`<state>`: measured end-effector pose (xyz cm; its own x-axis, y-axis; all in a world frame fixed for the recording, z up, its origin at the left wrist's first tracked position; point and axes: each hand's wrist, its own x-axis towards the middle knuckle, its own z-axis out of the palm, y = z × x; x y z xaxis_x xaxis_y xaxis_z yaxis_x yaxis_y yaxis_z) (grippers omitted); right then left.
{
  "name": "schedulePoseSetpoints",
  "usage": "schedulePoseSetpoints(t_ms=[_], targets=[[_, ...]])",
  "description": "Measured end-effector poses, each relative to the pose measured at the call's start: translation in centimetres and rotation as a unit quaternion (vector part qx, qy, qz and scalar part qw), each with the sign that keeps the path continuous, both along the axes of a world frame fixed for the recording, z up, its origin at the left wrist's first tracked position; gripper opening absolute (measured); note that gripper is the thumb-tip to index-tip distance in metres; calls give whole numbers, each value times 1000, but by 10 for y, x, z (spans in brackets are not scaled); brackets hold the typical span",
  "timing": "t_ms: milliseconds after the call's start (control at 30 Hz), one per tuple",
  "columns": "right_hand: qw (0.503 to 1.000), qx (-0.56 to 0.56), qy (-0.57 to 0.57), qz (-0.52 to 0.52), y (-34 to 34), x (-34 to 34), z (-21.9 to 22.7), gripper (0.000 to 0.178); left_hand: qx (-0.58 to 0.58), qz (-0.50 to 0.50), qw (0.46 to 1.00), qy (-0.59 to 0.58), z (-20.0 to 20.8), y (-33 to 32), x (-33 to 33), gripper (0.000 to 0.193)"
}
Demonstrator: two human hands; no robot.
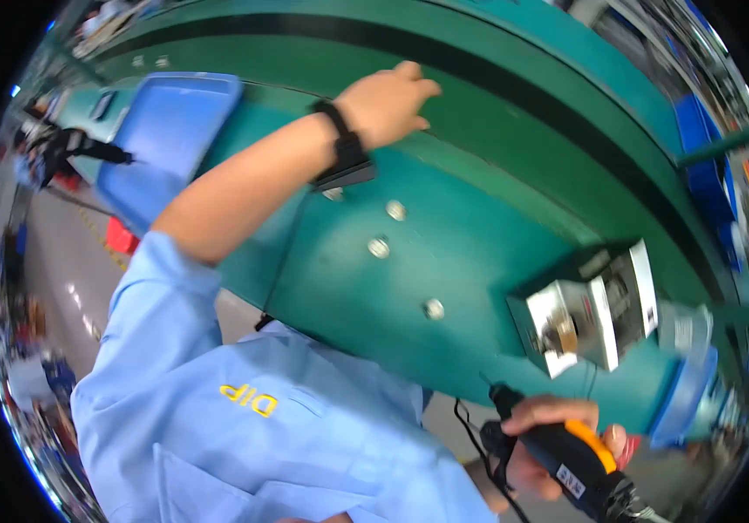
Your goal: Assembling small electronic components by hand and using an electric screwdriver on a production line.
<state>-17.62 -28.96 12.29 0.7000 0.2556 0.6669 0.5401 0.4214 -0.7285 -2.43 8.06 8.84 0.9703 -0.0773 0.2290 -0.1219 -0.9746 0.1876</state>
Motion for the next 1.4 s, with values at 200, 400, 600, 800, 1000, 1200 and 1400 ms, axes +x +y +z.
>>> schedulePoseSetpoints(t_ms=[200, 400, 600, 800, 1000, 1200, 1400], targets=[[937, -305, -99, -140, -53, -4, 5, 40, 38, 96, 982, 157, -68, 12, 105, 32], [854, 272, -329, 296, 10, 69, -25, 49, 97, -14, 976, 194, -34, -25, 44, 20], [994, 96, -20, 38, 26, 18, 6, 52, 66, -7, 982, 177, -27, 12, -36, 19], [981, -21, 109, -157, 33, -13, 10, 81, 90, -1, 996, -30, -19, -4, -77, 32], [995, 22, 88, -47, 20, -9, 9, 87, -274, -188, 943, 23, -19, -93, -132, 32], [999, 30, 24, 0, 22, 9, 4, 96, -315, -183, 917, 163, -67, -135, -140, 28], [998, 19, 15, 59, 38, 31, -15, 95, -465, -177, 853, 155, -98, -138, -149, 24]])
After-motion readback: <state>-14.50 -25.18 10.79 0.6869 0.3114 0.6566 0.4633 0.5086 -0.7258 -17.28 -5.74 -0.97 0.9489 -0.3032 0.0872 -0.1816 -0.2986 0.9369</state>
